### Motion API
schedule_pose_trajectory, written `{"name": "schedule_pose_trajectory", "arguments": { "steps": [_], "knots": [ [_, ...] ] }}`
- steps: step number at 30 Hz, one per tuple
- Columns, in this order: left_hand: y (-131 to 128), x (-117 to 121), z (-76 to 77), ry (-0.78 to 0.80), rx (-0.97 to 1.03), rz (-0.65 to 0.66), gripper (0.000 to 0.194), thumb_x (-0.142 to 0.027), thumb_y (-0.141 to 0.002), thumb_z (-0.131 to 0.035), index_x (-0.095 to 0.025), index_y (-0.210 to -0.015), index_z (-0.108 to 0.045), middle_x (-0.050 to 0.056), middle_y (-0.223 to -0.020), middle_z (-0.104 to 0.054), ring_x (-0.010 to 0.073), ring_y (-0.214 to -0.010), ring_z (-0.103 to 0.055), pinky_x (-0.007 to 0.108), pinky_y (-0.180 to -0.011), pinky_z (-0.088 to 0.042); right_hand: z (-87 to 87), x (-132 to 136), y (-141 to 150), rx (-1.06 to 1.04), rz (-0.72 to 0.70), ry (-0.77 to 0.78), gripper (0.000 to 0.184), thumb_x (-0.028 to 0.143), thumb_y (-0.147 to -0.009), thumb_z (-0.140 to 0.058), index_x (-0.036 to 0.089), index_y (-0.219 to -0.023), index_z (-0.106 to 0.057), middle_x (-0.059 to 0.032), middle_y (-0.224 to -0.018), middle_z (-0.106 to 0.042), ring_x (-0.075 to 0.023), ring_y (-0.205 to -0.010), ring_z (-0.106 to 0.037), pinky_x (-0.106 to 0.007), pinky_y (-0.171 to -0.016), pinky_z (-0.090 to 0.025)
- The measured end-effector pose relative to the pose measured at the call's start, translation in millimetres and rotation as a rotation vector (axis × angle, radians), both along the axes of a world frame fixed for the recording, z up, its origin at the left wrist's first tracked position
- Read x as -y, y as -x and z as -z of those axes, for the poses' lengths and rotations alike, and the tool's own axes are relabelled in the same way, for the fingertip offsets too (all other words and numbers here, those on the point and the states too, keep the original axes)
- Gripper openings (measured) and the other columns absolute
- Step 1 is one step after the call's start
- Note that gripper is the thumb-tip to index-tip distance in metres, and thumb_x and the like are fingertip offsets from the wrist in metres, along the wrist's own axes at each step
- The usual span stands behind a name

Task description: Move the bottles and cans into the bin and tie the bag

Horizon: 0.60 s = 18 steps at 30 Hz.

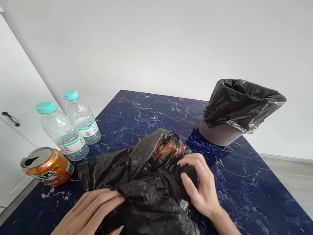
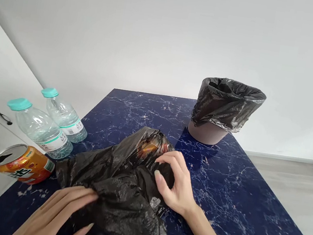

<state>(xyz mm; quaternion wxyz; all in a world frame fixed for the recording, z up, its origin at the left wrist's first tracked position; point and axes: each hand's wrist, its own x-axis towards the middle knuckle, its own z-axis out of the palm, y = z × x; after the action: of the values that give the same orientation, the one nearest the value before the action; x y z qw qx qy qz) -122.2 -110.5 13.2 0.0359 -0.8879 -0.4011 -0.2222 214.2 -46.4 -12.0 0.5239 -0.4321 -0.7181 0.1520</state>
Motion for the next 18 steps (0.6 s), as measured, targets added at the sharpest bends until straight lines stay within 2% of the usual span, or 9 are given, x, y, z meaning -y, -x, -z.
{"name": "schedule_pose_trajectory", "arguments": {
  "steps": [2, 5, 7, 9, 12, 14, 16, 18],
  "knots": [
    [-13, -13, 0.8, -0.037, 0.041, -0.111, 0.046, -0.037, -0.108, -0.057, -0.023, -0.151, -0.052, 0.009, -0.118, -0.074, 0.0259, -0.107, -0.074, 0.039, -0.094, -0.061, -1.5, -1, 0, -0.01, -0.136, 0.108, 0.019, 0.042, -0.106, -0.056, 0.027, -0.112, -0.066, -0.0077, -0.109, -0.067, -0.0273, -0.105, -0.062, -0.044, -0.094, -0.048],
    [-21, -32, -4.9, -0.05, 0.079, -0.25, 0.043, -0.037, -0.111, -0.052, -0.021, -0.151, -0.049, 0.002, -0.09, -0.067, 0.0214, -0.08, -0.069, 0.036, -0.08, -0.058, -3.0, -2, 1, -0.014, -0.26, 0.209, 0.026, 0.05, -0.104, -0.061, 0.027, -0.114, -0.066, -0.0066, -0.105, -0.067, -0.0262, -0.101, -0.061, -0.043, -0.092, -0.047],
    [-24, -42, -15.1, -0.063, 0.052, -0.239, 0.033, -0.034, -0.111, -0.052, -0.024, -0.142, -0.056, -0.004, -0.077, -0.06, 0.0179, -0.067, -0.063, 0.033, -0.073, -0.054, -3.6, -1, 2, -0.006, -0.288, 0.224, 0.032, 0.053, -0.1, -0.068, 0.027, -0.117, -0.067, -0.0062, -0.103, -0.066, -0.0259, -0.099, -0.061, -0.042, -0.09, -0.047],
    [-28, -50, -28.2, -0.093, 0.031, -0.196, 0.022, -0.029, -0.111, -0.052, -0.026, -0.13, -0.063, -0.005, -0.073, -0.059, 0.0156, -0.063, -0.061, 0.03, -0.069, -0.05, -3.9, 0, 4, -0.007, -0.305, 0.232, 0.032, 0.052, -0.096, -0.074, 0.028, -0.116, -0.069, -0.0062, -0.104, -0.067, -0.0259, -0.099, -0.061, -0.042, -0.091, -0.047],
    [-43, -57, -48.4, -0.151, 0.09, -0.168, 0.012, -0.023, -0.109, -0.057, -0.025, -0.117, -0.066, -0.005, -0.077, -0.067, 0.0126, -0.063, -0.065, 0.026, -0.065, -0.05, -3.7, -1, 7, -0.061, -0.337, 0.243, 0.018, 0.043, -0.096, -0.078, 0.027, -0.101, -0.073, -0.0047, -0.096, -0.069, -0.0237, -0.095, -0.061, -0.041, -0.09, -0.046],
    [-57, -59, -60.1, -0.219, 0.165, -0.154, 0.011, -0.02, -0.108, -0.06, -0.024, -0.116, -0.066, -0.004, -0.082, -0.072, 0.0117, -0.065, -0.068, 0.025, -0.067, -0.053, -3.4, -2, 8, -0.18, -0.345, 0.298, 0.017, 0.04, -0.096, -0.078, 0.025, -0.089, -0.074, -0.0035, -0.087, -0.068, -0.0212, -0.086, -0.06, -0.038, -0.083, -0.046],
    [-71, -57, -67.7, -0.269, 0.259, -0.145, 0.018, -0.02, -0.105, -0.064, -0.024, -0.123, -0.065, 0.0, -0.098, -0.078, 0.0154, -0.078, -0.075, 0.028, -0.077, -0.06, -3.3, -4, 7, -0.368, -0.344, 0.399, 0.024, 0.043, -0.093, -0.082, 0.024, -0.081, -0.073, -0.0026, -0.081, -0.065, -0.0191, -0.078, -0.056, -0.035, -0.076, -0.043],
    [-80, -51, -68.2, -0.289, 0.384, -0.156, 0.036, -0.019, -0.101, -0.068, -0.024, -0.136, -0.061, 0.008, -0.124, -0.076, 0.0234, -0.102, -0.077, 0.037, -0.089, -0.064, -3.7, -6, 5, -0.536, -0.337, 0.481, 0.032, 0.05, -0.088, -0.085, 0.023, -0.077, -0.071, -0.0018, -0.079, -0.063, -0.0177, -0.074, -0.052, -0.033, -0.071, -0.041]
  ]
}}
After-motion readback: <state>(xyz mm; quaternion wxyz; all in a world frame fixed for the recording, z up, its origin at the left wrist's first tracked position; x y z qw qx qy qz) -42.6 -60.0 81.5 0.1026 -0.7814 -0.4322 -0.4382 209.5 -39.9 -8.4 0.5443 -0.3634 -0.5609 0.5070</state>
